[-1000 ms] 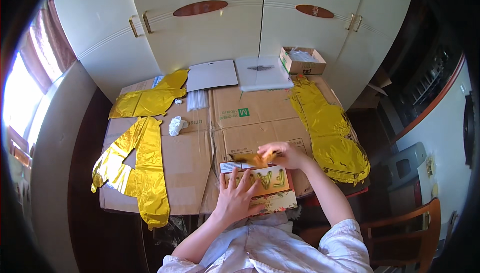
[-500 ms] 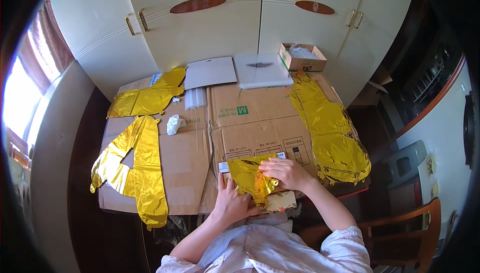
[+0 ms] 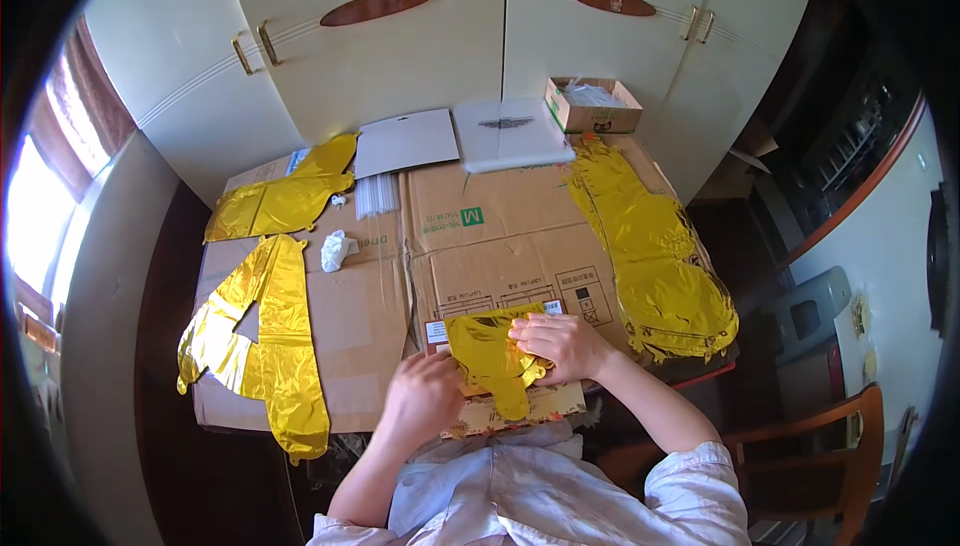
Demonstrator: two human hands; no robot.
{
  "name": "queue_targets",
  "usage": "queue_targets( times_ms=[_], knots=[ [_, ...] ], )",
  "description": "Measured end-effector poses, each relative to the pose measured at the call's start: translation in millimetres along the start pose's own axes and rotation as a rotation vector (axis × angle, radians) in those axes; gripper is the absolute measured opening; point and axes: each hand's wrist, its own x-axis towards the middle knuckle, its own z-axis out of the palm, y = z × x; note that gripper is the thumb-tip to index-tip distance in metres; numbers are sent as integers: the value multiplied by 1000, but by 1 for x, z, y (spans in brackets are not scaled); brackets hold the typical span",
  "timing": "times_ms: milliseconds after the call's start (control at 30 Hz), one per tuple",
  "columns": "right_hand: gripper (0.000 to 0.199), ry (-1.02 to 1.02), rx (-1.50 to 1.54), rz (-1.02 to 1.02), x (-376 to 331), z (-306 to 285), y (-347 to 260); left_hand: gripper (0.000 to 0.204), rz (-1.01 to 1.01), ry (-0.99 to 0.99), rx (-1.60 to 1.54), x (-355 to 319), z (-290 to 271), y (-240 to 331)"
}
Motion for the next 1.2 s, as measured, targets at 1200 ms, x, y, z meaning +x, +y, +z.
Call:
queue_targets(
  times_ms=[1200],
  knots=[
    [70,-59,-300,379,3,28,-23,66,263,114,91,59,50,-3]
  ],
)
